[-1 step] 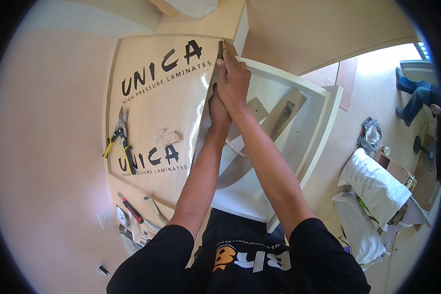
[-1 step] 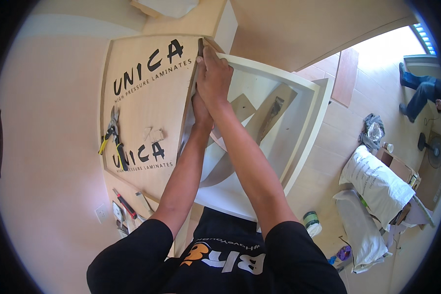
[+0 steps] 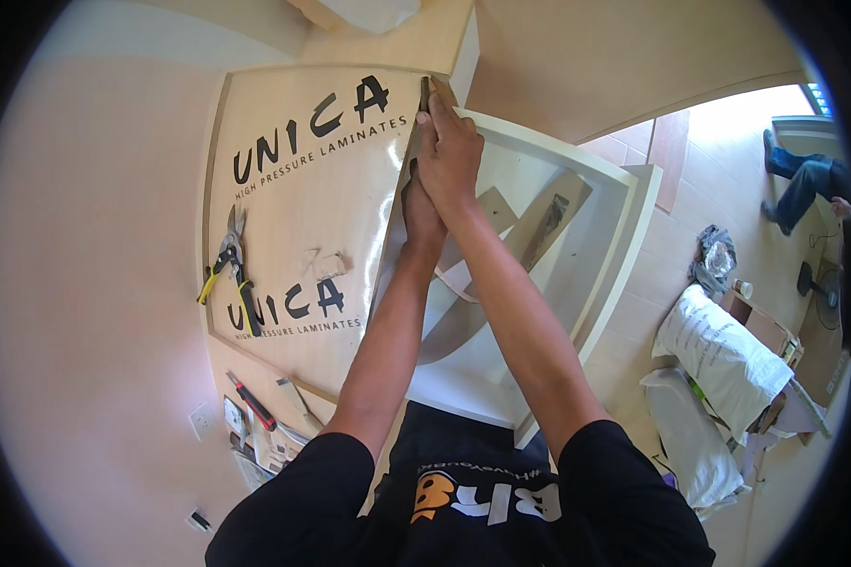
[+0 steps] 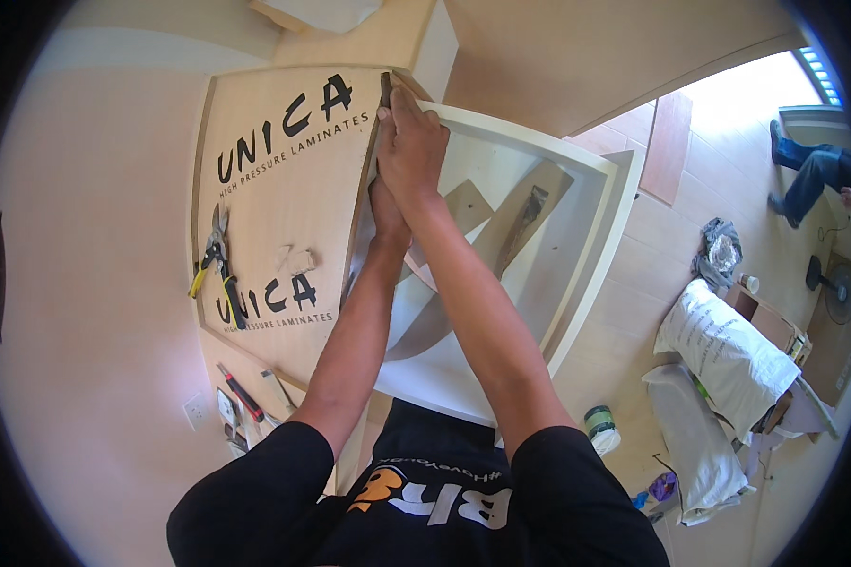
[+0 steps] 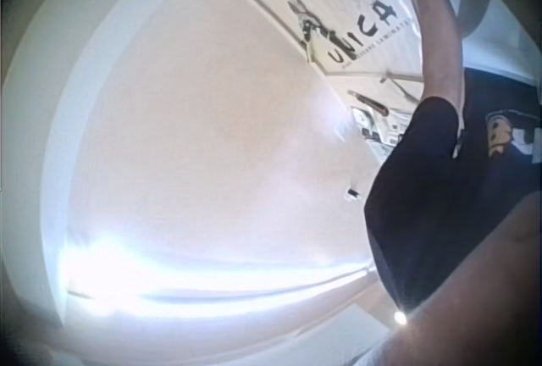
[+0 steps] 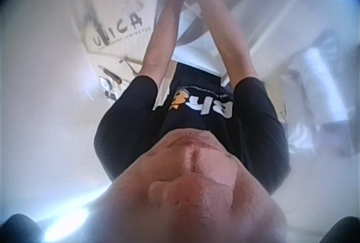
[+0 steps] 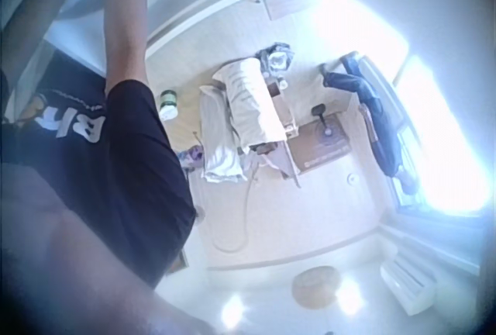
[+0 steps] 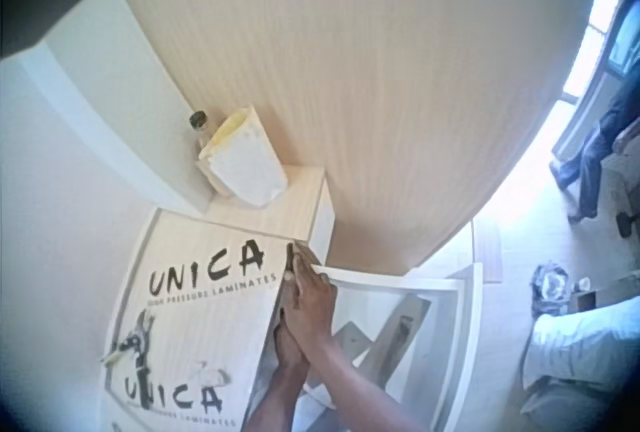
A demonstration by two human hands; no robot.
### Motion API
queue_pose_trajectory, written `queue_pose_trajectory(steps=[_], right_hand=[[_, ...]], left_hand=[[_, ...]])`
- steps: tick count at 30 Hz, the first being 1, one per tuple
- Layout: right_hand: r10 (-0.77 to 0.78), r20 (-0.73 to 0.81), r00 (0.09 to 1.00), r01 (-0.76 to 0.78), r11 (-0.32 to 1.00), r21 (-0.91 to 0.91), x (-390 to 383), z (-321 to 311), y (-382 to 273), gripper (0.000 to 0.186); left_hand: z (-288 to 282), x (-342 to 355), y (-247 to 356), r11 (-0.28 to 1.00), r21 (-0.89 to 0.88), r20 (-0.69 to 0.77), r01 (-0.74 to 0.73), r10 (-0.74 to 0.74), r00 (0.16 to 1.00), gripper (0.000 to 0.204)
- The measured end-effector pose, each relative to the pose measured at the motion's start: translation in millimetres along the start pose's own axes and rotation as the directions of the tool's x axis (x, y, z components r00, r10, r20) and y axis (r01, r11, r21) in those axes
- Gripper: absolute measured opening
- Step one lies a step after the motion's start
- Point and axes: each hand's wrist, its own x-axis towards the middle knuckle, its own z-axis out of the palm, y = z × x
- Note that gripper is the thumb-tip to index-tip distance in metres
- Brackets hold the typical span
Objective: The person trims excess laminate from the edge of a white cabinet door using a utility knife and a metal straightedge. They then scrape and smooth the cut edge with a metal scraper and sand the edge with sandpaper.
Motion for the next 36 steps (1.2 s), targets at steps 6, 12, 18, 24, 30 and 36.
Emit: queue_pose_trajectory(steps=[6, 12, 18, 24, 30, 36], right_hand=[[0.011, -0.01, 1.0, -0.012, 0.997, -0.077, 5.3, -0.3, -3.7, 0.037], [0.036, -0.022, 0.999, -0.038, 0.995, -0.091, 7.1, 6.3, -5.2, 0.038], [0.067, 0.014, 0.998, -0.066, 0.998, -0.021, 6.0, -1.3, -6.6, 0.038], [0.195, 0.014, 0.981, -0.189, 0.927, 0.323, 3.3, -8.6, -9.3, 0.04], [0.472, 0.27, 0.839, -0.487, 0.433, 0.758, 31.1, -26.7, -14.1, 0.036], [0.401, 0.329, 0.855, -0.489, 0.407, 0.772, 34.6, -12.3, -33.8, 0.031]], left_hand=[[8.5, 3.1, 26.2, 0.999, 0.047, -0.019, -0.011, 0.012, 1.0, 0.037], [-2.8, 6.1, 28.5, 0.972, 0.228, 0.037, 0.062, -0.073, 0.997, 0.037], [-7.2, 19.4, 2.2, 0.993, -0.12, 0.042, -0.014, 0.019, 0.999, 0.032], [-9.5, 2.8, 14.2, 0.815, 0.468, 0.018, -0.342, 0.378, 0.926, 0.022], [-6.1, -61.0, 81.2, 0.831, 0.499, -0.002, -0.246, 0.285, 0.959, 0.016], [-27.6, -96.0, 143.7, 0.982, -0.112, -0.062, 0.153, -0.161, 0.985, 0.031]])
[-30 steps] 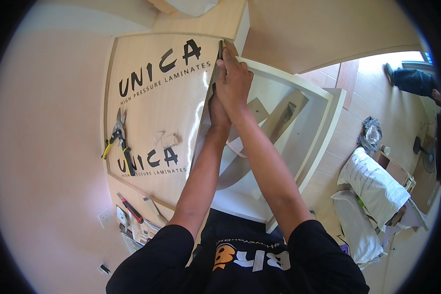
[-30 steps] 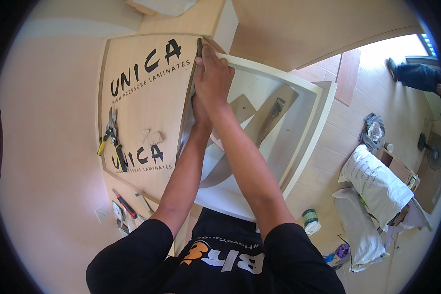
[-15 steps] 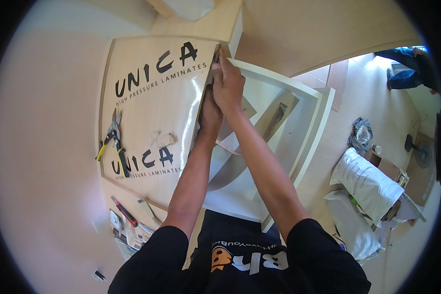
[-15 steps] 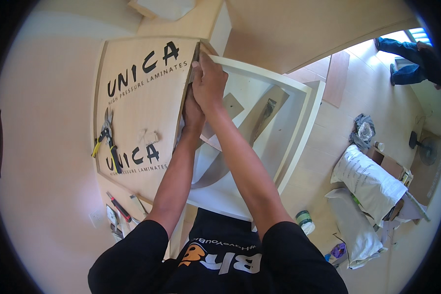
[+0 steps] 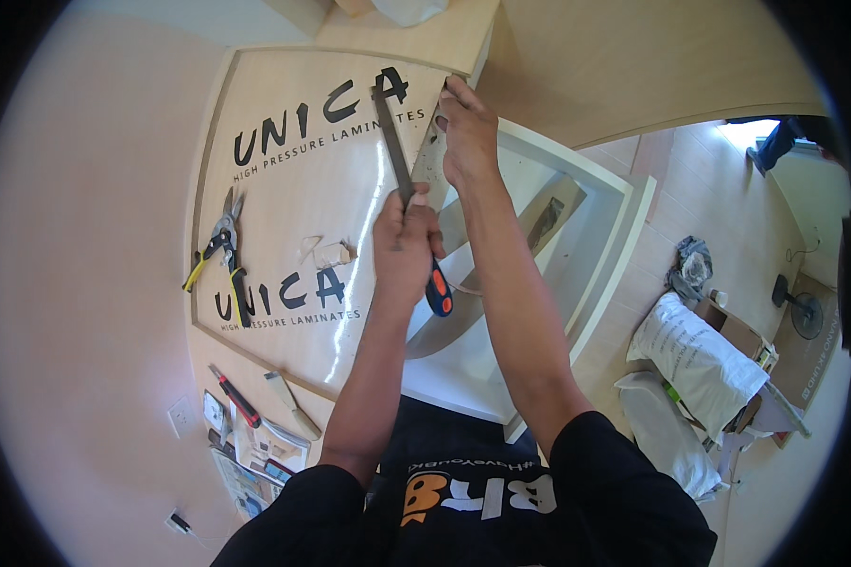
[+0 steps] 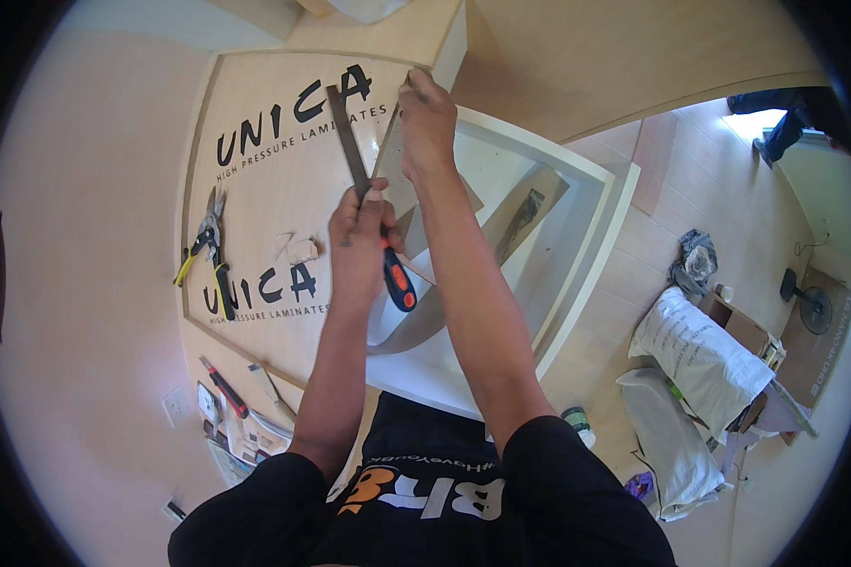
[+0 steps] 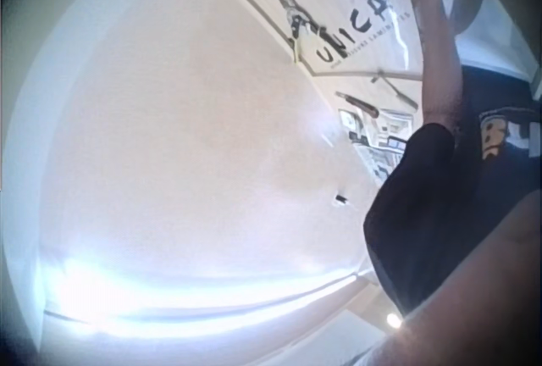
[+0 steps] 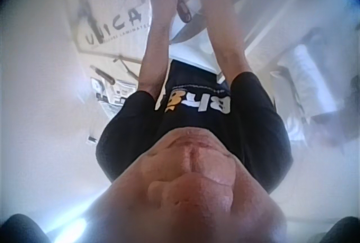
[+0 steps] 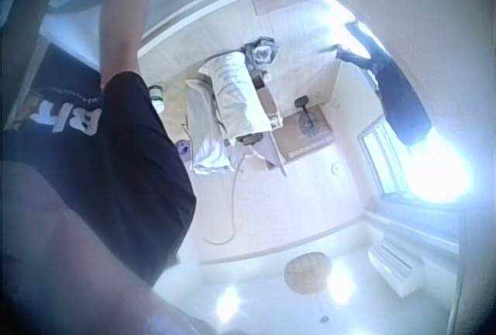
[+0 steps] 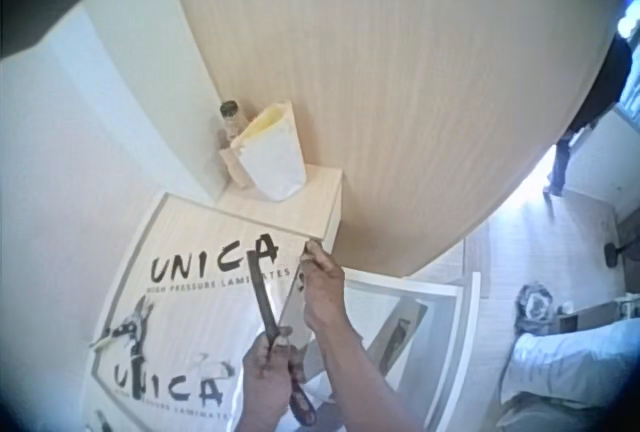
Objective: The person trims excess laminate from the edge of a white cabinet door using a utility knife and a metal straightedge. They then scrape and smooth the cut edge with a metal scraper and sand the edge with sandpaper.
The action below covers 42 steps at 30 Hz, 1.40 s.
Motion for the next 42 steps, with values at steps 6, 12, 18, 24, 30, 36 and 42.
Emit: queue_pose_trajectory(steps=[6, 12, 18, 24, 30, 36, 42], right_hand=[[0.057, -0.103, 0.993, -0.047, 0.994, 0.097, 8.6, 9.5, 2.1, 0.025], [0.059, -0.055, 0.997, -0.064, 0.994, -0.085, 19.6, -10.1, -9.2, 0.023], [0.083, -0.002, 0.997, -0.083, 0.994, -0.074, 19.2, -16.1, -7.7, 0.022], [0.127, 0.03, 0.991, -0.13, 0.978, 0.161, 10.4, -7.5, -9.5, 0.033], [-0.076, 0.05, 0.996, 0.08, 0.993, -0.085, 5.3, -9.5, 18.4, 0.066], [-0.465, 0.199, 0.862, 0.47, 0.589, -0.658, 3.6, 2.7, 55.6, 0.065], [-0.443, 0.161, 0.882, 0.405, 0.537, -0.74, 4.8, 6.1, 50.0, 0.063]], left_hand=[[-47.4, 17.5, 30.3, 0.993, 0.11, -0.022, 0.035, -0.032, 0.999, 0.04], [-22.5, 24.0, 4.4, 0.673, 0.66, 0.076, -0.334, 0.383, 0.921, 0.027], [21.3, 29.4, -16.4, 0.801, 0.521, -0.003, -0.296, 0.348, 0.937, 0.026], [-1.3, 10.2, -9.1, 0.95, 0.282, -0.042, -0.132, 0.149, 0.988, 0.029], [-71.2, 30.2, 32.0, 0.747, 0.643, -0.112, -0.171, 0.313, 0.943, 0.023], [-116.0, 65.0, 40.3, 0.34, 0.939, -0.111, -0.061, 0.464, 0.879, 0.031], [-114.1, 88.9, 25.5, 0.387, 0.919, -0.179, -0.072, 0.573, 0.8, 0.023]])
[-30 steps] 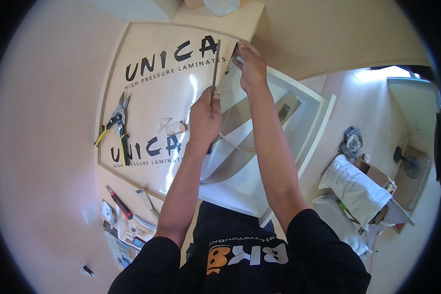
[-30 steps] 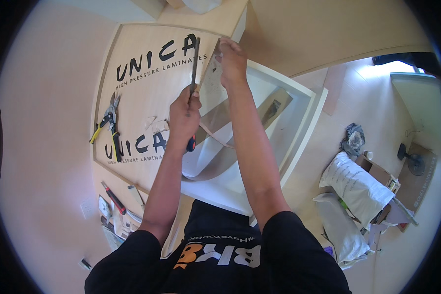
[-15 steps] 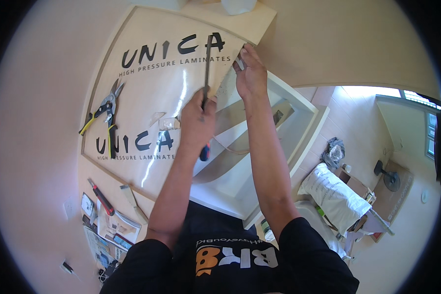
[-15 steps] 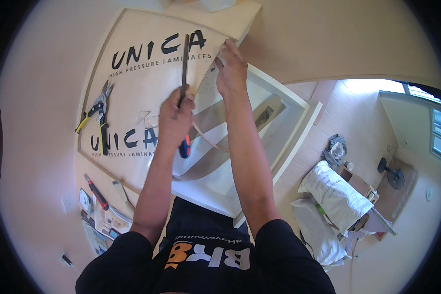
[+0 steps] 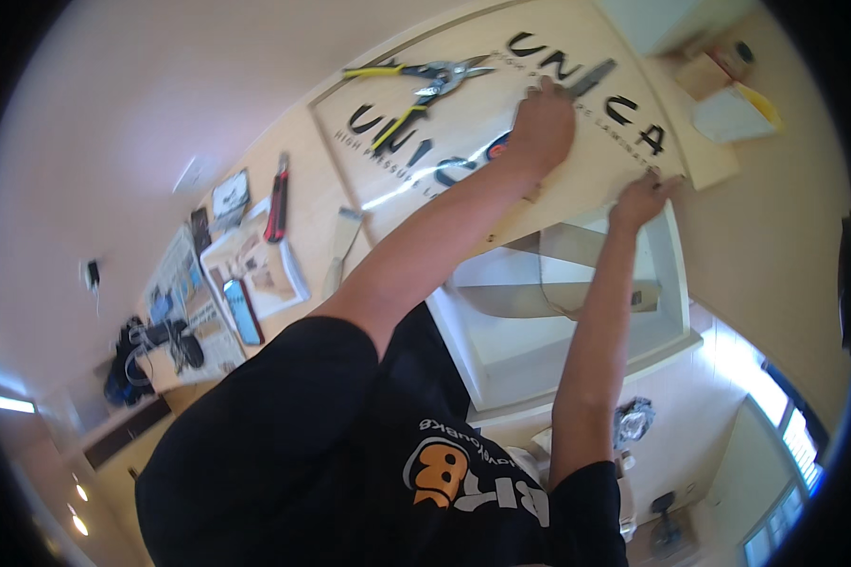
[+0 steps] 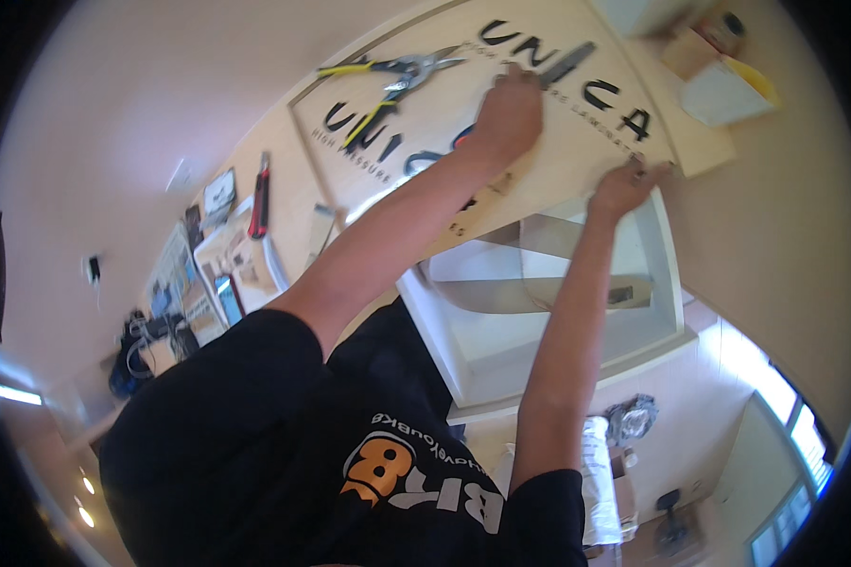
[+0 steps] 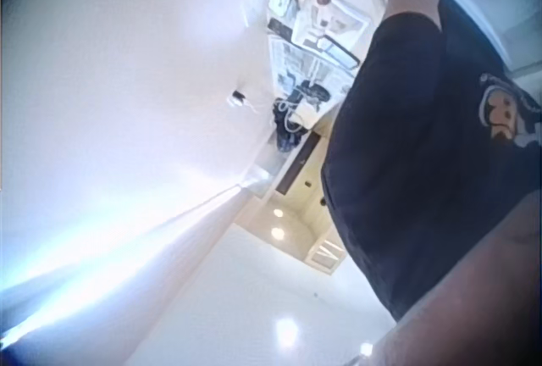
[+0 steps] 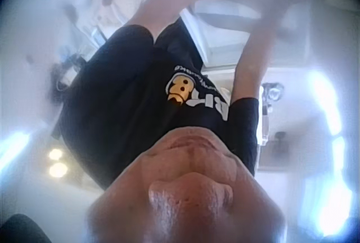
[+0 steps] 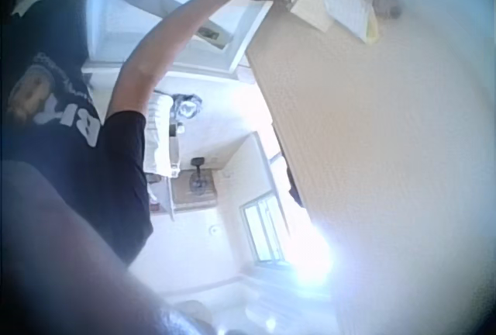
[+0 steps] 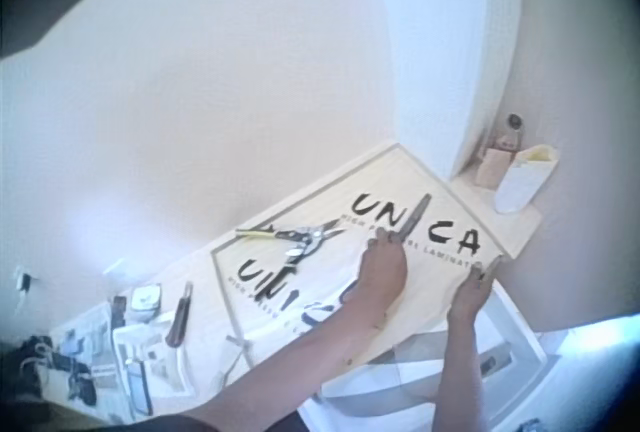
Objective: The person trims excess laminate from the edge of a white cabinet door using a utility knife and a metal straightedge. They then scrape and smooth the cut edge with a metal scraper and sand the edge with sandpaper.
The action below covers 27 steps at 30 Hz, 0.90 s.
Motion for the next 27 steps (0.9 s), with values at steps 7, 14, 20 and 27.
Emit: queue_pose_trajectory(steps=[7, 14, 20, 27], right_hand=[[0.145, 0.227, 0.963, -0.198, 0.952, 0.232, 4.2, -19.5, -18.1, 0.067], [0.05, 0.204, 0.978, -0.093, 0.974, 0.206, 12.1, -18.2, 4.9, 0.069], [-0.146, 0.133, 0.98, 0.176, 0.951, -0.254, 15.1, -7.4, 56.5, 0.043], [0.262, -0.004, 0.965, -0.258, 0.952, 0.165, -26.8, -16.0, -1.5, 0.042]], left_hand=[[-13.9, -6.2, -1.9, 0.999, 0.041, -0.076, 0.031, -0.028, 0.997, 0.029], [-103.1, -149.0, -119.7, 0.999, -0.04, -0.398, -0.027, 0.009, 0.918, 0.03], [-175.5, -287.8, -279.6, 0.786, 0.386, 0.017, 0.484, -0.531, 0.847, 0.071], [-203.4, -288.0, -278.7, 0.889, 0.254, -0.001, 0.382, -0.395, 0.919, 0.048]])
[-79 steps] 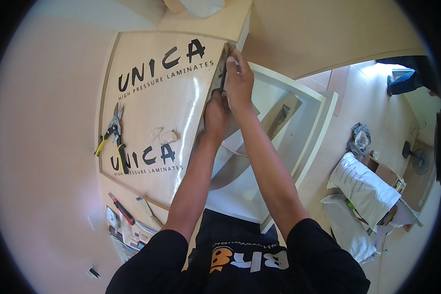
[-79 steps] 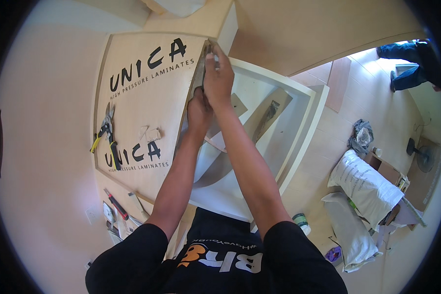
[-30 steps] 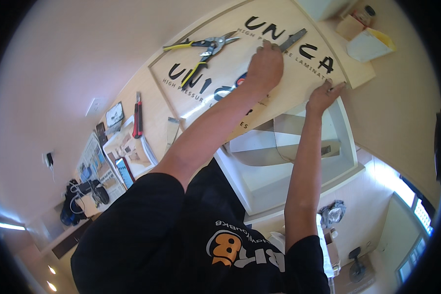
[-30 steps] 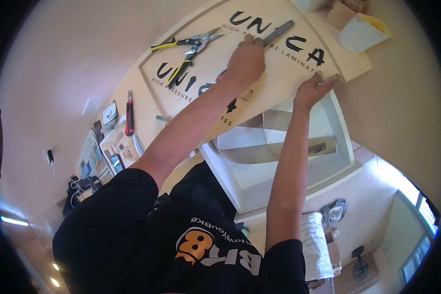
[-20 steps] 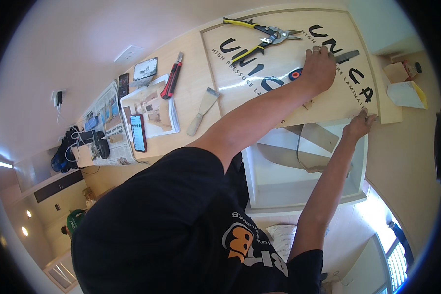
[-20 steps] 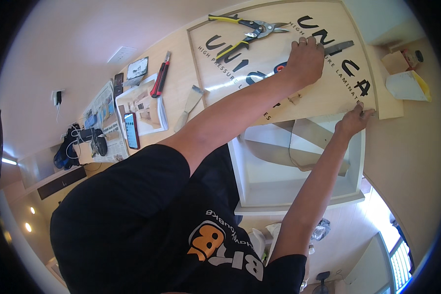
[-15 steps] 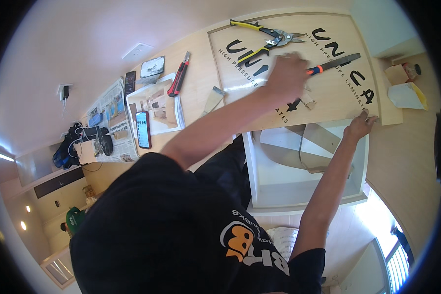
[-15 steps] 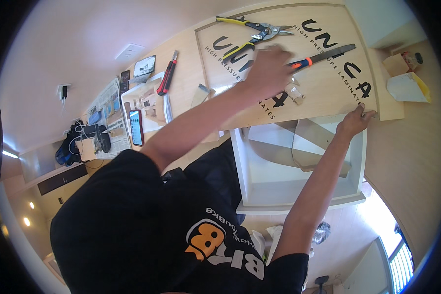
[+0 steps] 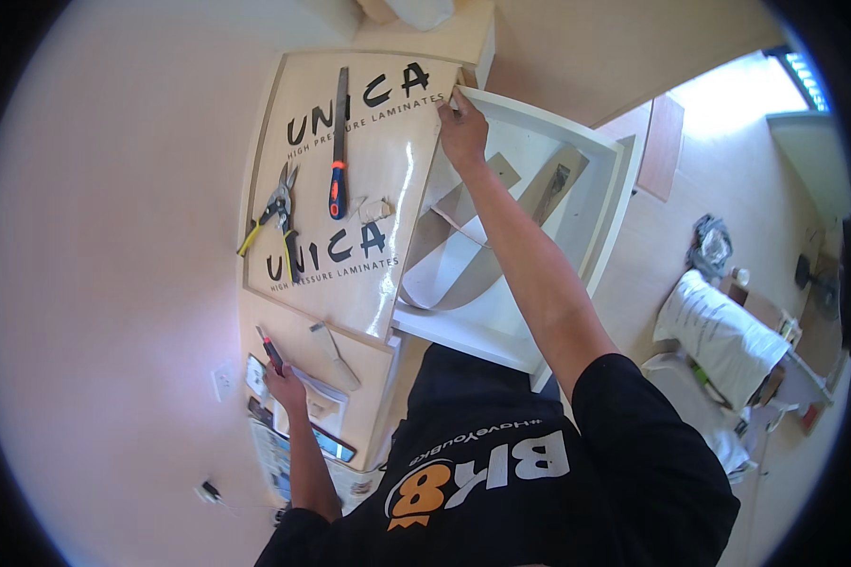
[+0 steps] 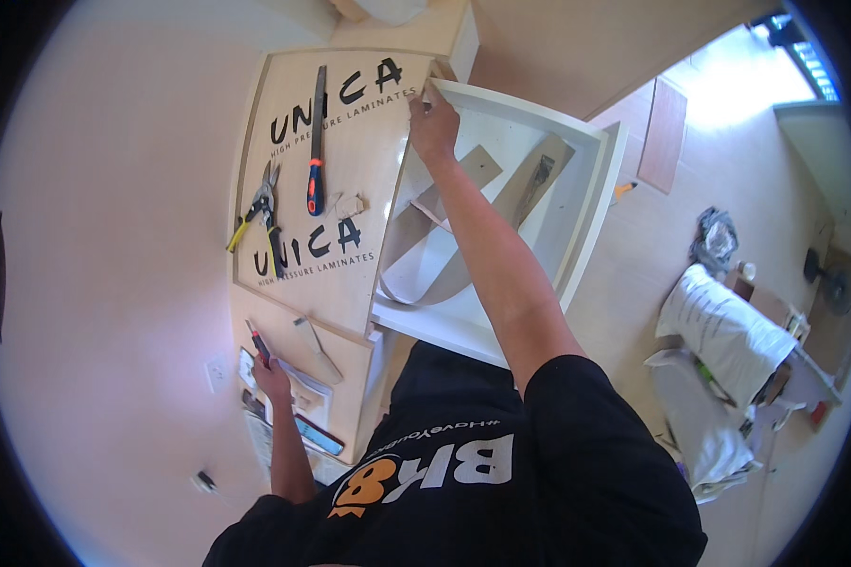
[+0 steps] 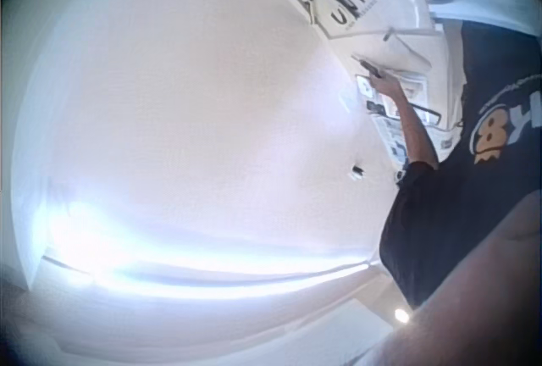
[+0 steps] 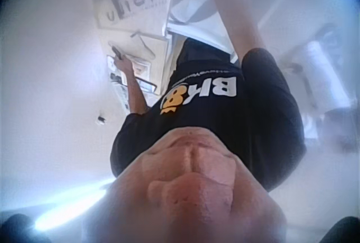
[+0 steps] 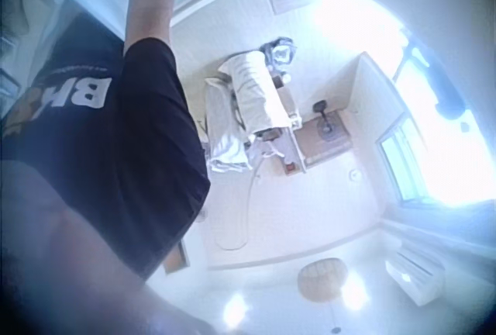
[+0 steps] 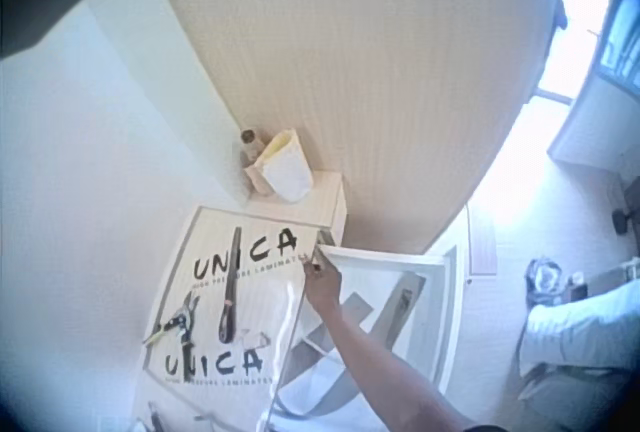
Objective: The person trims excess laminate from the edge of a white cabinet door using a utility knife and a metal straightedge. They then scrape and smooth the cut edge with a metal scraper and sand the edge with sandpaper.
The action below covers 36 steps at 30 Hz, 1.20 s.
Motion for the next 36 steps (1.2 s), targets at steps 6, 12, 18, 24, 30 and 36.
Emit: queue_pose_trajectory(steps=[6, 12, 18, 24, 30, 36], right_hand=[[0.129, -0.052, 0.99, -0.109, 0.952, 0.287, -29.5, -10.9, -19.4, 0.034], [0.001, -0.267, 0.964, 0.092, 0.938, 0.334, -56.9, 11.1, -31.8, 0.035], [0.138, 0.052, 0.989, -0.143, 0.811, 0.568, -43.4, 15.9, -59.7, 0.036], [0.337, 0.359, 0.87, -0.46, 0.294, 0.838, -1.9, 23.3, -71.4, 0.04], [0.331, 0.362, 0.871, -0.437, 0.187, 0.88, 10.5, 30.3, -69.4, 0.036], [0.323, 0.349, 0.879, -0.417, 0.17, 0.893, 14.9, 30.4, -69.0, 0.033]], left_hand=[[-80.0, 46.4, 153.4, 0.801, -0.068, 0.018, -0.595, 0.597, 0.802, 0.045], [-62.8, 163.1, 422.1, 0.097, 0.181, 0.198, -0.979, 0.971, 0.133, 0.044], [-34.2, 184.8, 552.9, -0.3, 0.243, 0.336, -0.922, 0.918, -0.21, 0.046], [-20.8, 197.1, 583.5, -0.439, 0.27, 0.454, -0.857, 0.843, -0.289, 0.044], [-16.1, 199.3, 600.4, -0.418, 0.247, 0.588, -0.874, 0.782, -0.208, 0.046], [-17.8, 195.9, 610.4, -0.416, 0.283, 0.612, -0.864, 0.772, -0.171, 0.044]])
